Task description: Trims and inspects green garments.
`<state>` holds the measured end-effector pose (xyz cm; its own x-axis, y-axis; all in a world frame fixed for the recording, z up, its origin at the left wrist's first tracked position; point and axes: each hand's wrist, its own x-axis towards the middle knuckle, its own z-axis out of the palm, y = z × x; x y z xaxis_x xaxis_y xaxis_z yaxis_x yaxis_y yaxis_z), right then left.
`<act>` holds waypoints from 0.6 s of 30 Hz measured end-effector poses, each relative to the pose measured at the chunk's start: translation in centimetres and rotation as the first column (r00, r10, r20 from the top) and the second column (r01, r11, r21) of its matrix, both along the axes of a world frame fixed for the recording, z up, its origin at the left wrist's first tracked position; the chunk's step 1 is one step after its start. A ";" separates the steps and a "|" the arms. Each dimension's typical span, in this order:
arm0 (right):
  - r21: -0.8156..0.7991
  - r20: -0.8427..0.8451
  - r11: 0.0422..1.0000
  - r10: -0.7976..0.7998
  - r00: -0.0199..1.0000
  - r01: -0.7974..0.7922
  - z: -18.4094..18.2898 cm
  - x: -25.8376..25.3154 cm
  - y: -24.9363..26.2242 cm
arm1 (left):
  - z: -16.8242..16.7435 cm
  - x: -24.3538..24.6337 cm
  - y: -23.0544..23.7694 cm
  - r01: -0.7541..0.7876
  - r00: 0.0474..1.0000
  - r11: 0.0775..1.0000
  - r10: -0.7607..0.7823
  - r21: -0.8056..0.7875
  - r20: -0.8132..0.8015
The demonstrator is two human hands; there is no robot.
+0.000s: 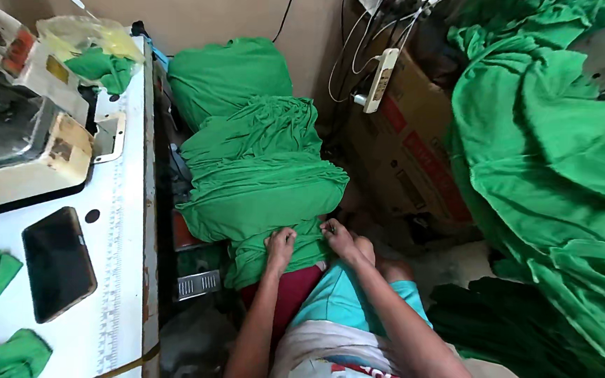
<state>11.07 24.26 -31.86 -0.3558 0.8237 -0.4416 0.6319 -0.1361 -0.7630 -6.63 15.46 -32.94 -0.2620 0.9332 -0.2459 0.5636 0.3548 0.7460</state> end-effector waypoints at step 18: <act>0.043 0.020 0.999 0.000 1.000 -0.001 -1.1 -0.8 0.1 | -0.3 -0.2 0.3 0.052 0.998 0.998 -0.051 0.021 -0.039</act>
